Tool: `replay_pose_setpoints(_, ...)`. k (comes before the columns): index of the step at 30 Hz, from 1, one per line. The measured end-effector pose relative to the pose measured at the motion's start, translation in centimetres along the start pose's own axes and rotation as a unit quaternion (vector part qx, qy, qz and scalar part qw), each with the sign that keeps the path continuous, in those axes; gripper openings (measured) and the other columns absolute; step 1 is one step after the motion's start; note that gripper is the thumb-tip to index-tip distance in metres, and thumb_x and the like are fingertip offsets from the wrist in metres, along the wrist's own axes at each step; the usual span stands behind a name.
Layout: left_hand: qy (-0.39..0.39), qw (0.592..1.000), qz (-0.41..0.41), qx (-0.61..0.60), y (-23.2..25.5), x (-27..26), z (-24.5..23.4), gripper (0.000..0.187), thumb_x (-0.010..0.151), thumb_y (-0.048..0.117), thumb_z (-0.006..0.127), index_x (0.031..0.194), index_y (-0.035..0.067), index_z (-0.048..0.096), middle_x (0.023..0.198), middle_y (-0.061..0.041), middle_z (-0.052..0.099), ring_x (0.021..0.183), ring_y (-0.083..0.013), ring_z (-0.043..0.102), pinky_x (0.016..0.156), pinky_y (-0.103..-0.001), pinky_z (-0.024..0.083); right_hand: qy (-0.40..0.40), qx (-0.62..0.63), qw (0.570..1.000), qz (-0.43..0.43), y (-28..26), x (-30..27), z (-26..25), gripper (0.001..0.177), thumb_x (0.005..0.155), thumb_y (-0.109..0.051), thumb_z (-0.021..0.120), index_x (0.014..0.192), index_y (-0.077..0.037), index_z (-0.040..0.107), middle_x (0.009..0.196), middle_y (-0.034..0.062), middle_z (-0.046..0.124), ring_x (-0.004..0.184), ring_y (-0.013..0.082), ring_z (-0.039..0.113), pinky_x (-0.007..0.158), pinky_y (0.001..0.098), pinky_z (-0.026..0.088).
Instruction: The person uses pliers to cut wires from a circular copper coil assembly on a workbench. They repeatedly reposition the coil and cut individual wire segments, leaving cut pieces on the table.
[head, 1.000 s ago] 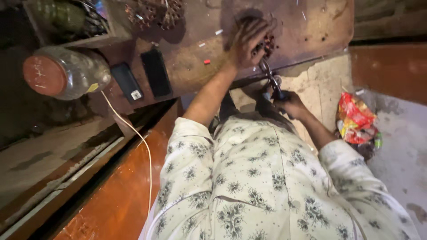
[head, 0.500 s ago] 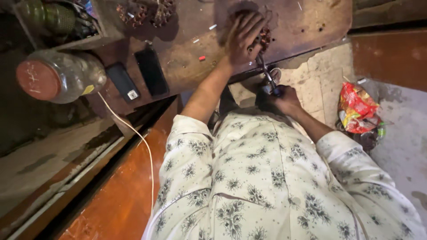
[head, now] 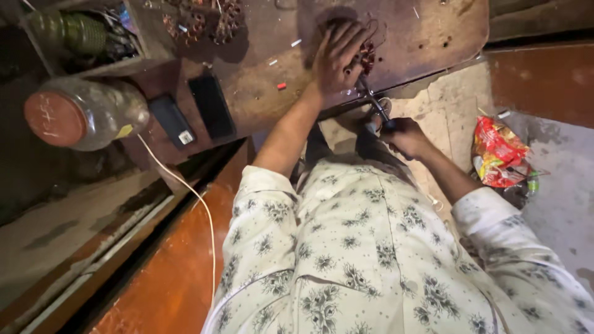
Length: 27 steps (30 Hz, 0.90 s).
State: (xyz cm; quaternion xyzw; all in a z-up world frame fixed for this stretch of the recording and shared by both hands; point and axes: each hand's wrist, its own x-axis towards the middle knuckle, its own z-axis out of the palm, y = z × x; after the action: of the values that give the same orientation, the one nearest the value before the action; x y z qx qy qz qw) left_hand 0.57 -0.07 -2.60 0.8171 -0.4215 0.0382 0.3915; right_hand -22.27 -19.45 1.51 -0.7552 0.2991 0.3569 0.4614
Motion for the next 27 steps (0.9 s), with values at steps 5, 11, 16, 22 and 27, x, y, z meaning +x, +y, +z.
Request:
replay_pose_setpoints(5,0.005,0.999,-0.032,0.007,0.4,-1.2,0.3,0.068,0.082,0.028,0.066,0.146,0.007,0.056,0.151,-0.015,0.054,0.146,-0.0341,0.044,0.126,-0.053,0.028,0.131,-0.068,0.986,-0.082,0.8,-0.9,3.8,0.029,0.083,-0.023,0.068,0.101,-0.001,0.074,0.087,0.0191,0.073,0.078,0.0315,0.073,0.076,0.0431,0.056)
replay_pose_setpoints(11,0.062,0.996,-0.065,-0.014,1.9,-0.9,-0.9,0.072,0.084,0.027,0.066,0.150,0.005,0.048,0.156,-0.018,0.045,0.151,-0.0393,0.036,0.131,-0.053,0.024,0.060,-0.001,0.986,-0.155,2.0,-2.5,1.4,0.036,0.078,-0.022,0.073,0.107,-0.001,0.072,0.095,0.0174,0.074,0.083,0.0282,0.069,0.075,0.0384,0.053)
replay_pose_setpoints(16,-0.043,0.999,-0.006,-0.002,1.6,-0.4,-1.1,0.069,0.085,0.031,0.071,0.148,0.006,0.053,0.152,-0.016,0.050,0.145,-0.0369,0.042,0.125,-0.058,0.024,-0.056,0.144,0.988,0.008,2.1,-3.6,0.1,0.029,0.083,-0.020,0.069,0.103,0.001,0.072,0.081,0.0104,0.070,0.068,0.0197,0.063,0.060,0.0336,0.049)
replay_pose_setpoints(22,-0.060,0.997,0.053,0.008,-0.4,0.5,-0.9,0.065,0.085,0.032,0.072,0.143,0.006,0.059,0.151,-0.016,0.053,0.142,-0.0372,0.044,0.120,-0.059,0.027,-0.135,0.190,0.969,0.078,0.2,-1.9,-0.9,0.026,0.083,-0.018,0.069,0.100,0.002,0.072,0.077,0.0093,0.067,0.061,0.0177,0.061,0.054,0.0315,0.049)
replay_pose_setpoints(27,-0.051,0.998,0.016,-0.038,-0.6,1.0,-0.6,0.066,0.077,0.031,0.069,0.137,0.006,0.063,0.143,-0.017,0.058,0.139,-0.0374,0.048,0.120,-0.058,0.029,-0.099,0.122,0.987,-0.037,-0.9,-0.8,-1.9,0.031,0.082,-0.019,0.067,0.109,-0.005,0.071,0.077,0.0060,0.067,0.062,0.0131,0.061,0.052,0.0293,0.048)
